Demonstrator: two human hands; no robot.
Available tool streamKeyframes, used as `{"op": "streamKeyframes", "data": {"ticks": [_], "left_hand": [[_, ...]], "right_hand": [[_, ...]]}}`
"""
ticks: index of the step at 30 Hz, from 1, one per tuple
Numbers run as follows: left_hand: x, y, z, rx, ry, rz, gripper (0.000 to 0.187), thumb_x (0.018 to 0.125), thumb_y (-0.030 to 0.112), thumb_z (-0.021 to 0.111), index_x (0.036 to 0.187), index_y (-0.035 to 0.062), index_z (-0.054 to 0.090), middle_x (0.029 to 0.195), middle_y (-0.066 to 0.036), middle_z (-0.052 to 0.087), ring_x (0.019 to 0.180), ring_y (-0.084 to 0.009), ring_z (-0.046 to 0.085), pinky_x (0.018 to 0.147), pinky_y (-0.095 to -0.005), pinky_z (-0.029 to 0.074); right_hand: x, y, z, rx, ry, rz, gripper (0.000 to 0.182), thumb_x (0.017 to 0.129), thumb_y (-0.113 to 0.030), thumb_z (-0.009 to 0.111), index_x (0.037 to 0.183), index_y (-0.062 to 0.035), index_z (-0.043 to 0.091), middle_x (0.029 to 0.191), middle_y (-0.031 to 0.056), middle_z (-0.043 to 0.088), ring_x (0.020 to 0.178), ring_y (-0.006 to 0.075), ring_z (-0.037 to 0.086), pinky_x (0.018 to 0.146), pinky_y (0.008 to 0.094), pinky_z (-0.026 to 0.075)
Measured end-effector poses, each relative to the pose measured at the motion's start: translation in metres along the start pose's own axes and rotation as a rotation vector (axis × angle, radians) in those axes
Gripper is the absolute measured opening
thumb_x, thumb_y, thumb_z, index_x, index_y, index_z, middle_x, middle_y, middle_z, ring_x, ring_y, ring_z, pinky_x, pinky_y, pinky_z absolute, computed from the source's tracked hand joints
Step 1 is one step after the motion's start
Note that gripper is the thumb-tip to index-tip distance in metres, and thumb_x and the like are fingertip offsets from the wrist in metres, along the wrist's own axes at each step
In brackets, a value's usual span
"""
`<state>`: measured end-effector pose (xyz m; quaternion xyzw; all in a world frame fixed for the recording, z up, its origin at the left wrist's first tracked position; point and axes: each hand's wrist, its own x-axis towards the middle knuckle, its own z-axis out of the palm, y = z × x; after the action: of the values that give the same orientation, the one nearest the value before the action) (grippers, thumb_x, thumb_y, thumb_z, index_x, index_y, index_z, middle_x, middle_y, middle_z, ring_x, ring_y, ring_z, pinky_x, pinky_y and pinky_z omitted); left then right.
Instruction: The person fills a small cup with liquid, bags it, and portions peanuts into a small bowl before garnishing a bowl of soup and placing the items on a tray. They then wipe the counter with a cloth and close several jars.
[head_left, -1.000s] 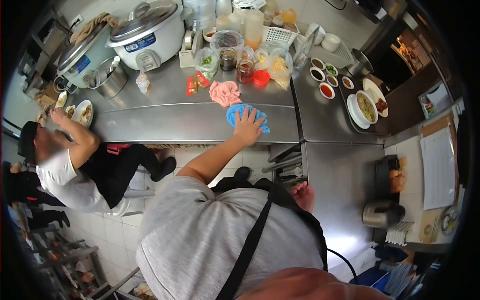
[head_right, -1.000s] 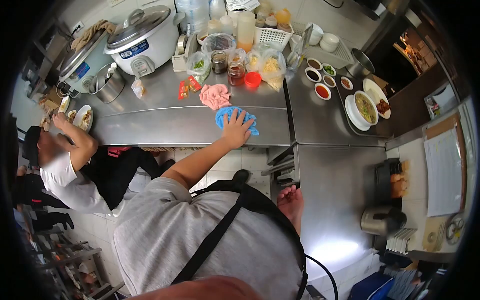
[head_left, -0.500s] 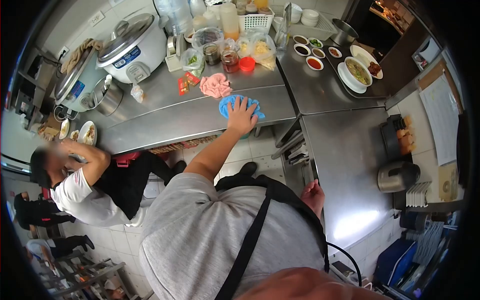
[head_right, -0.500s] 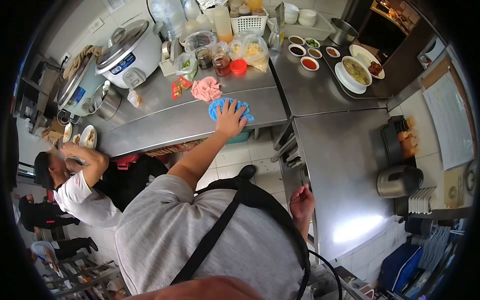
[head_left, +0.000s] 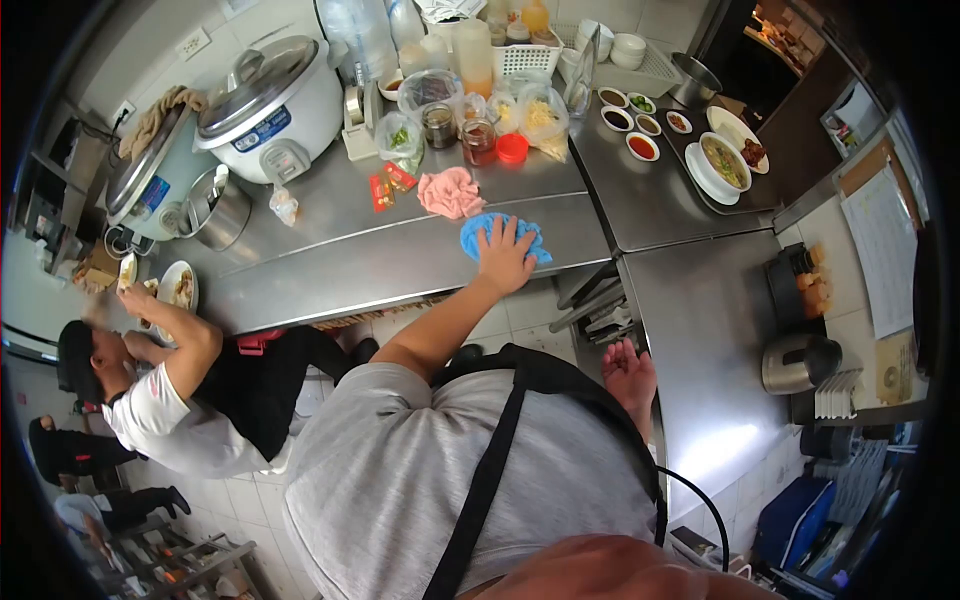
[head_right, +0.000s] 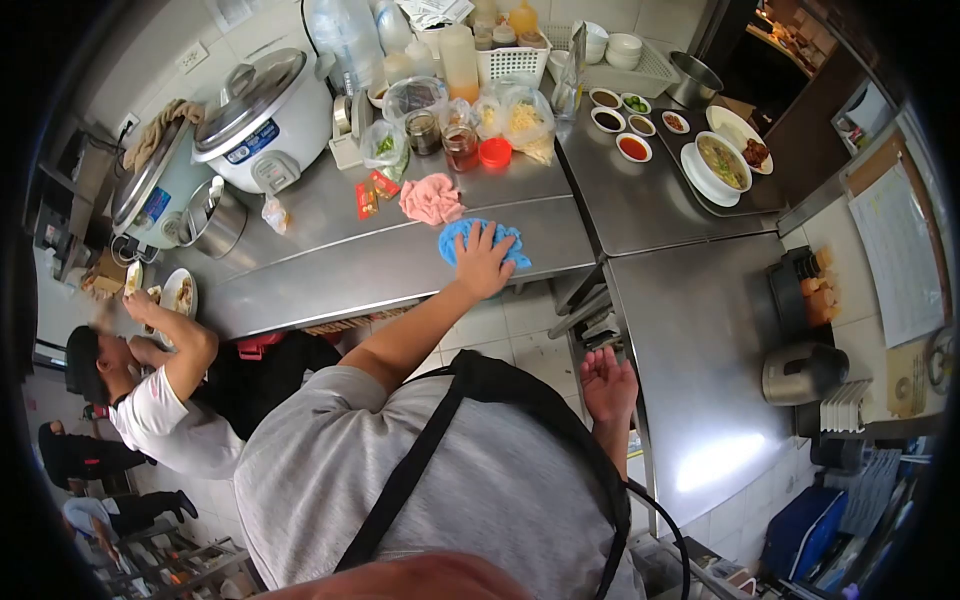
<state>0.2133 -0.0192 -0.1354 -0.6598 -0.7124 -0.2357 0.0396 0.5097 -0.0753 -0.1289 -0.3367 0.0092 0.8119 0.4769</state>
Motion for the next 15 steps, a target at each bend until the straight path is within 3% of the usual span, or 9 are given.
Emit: {"op": "streamKeyframes", "data": {"ticks": [3,5,8,11,12,15], "left_hand": [[0.006,-0.011,-0.011,-0.035,-0.235,0.008,0.052,0.069,0.036,0.056,0.117,0.0206,0.044,0.129,-0.017,0.029,0.121,-0.0364,0.021,0.092,-0.057,0.017],[0.012,-0.019,-0.026,-0.097,-0.419,0.017,0.054,0.069,0.037,0.056,0.119,0.0218,0.043,0.131,-0.017,0.026,0.122,-0.0364,0.018,0.093,-0.0565,0.016],[0.015,-0.041,-0.027,-0.169,-0.509,0.094,0.056,0.07,0.039,0.056,0.121,0.0219,0.042,0.132,-0.018,0.024,0.124,-0.0359,0.016,0.093,-0.0571,0.015],[0.019,-0.062,-0.026,-0.37,-0.537,0.11,0.053,0.071,0.039,0.056,0.12,0.0211,0.043,0.132,-0.019,0.025,0.123,-0.0355,0.019,0.093,-0.0574,0.015],[0.022,-0.069,-0.027,-0.432,-0.475,0.136,0.051,0.073,0.037,0.055,0.118,0.0169,0.045,0.128,-0.021,0.03,0.118,-0.0361,0.029,0.094,-0.0508,0.022],[0.04,-0.093,-0.042,-0.531,-0.306,0.281,0.049,0.073,0.031,0.057,0.117,0.0126,0.045,0.12,-0.023,0.039,0.109,-0.0342,0.041,0.088,-0.0392,0.034]], "right_hand": [[0.015,0.015,0.039,-0.023,0.061,-0.014,0.045,0.085,-0.038,0.032,0.109,-0.0015,0.044,0.092,0.0102,0.053,0.091,0.0255,0.051,0.082,0.0375,0.039],[0.029,0.024,0.061,-0.051,-0.035,0.003,0.05,0.085,-0.04,0.033,0.115,-0.0012,0.039,0.099,0.0113,0.052,0.098,0.027,0.048,0.087,0.0389,0.036],[0.041,0.035,0.114,-0.056,-0.194,0.011,0.052,0.085,-0.042,0.034,0.116,-0.0007,0.04,0.103,0.013,0.051,0.104,0.029,0.045,0.091,0.0403,0.032],[0.037,0.041,0.189,-0.071,-0.42,0.018,0.052,0.085,-0.043,0.034,0.113,0.0001,0.043,0.103,0.0145,0.051,0.105,0.0299,0.044,0.091,0.0402,0.033],[0.03,0.042,0.218,-0.083,-0.479,0.004,0.054,0.085,-0.044,0.032,0.113,0.0007,0.044,0.103,0.0152,0.052,0.105,0.0303,0.045,0.091,0.0402,0.034],[-0.003,0.05,0.301,-0.118,-0.675,-0.042,0.057,0.086,-0.045,0.029,0.114,0.0021,0.043,0.104,0.0174,0.051,0.104,0.0322,0.046,0.09,0.0407,0.035]]}}
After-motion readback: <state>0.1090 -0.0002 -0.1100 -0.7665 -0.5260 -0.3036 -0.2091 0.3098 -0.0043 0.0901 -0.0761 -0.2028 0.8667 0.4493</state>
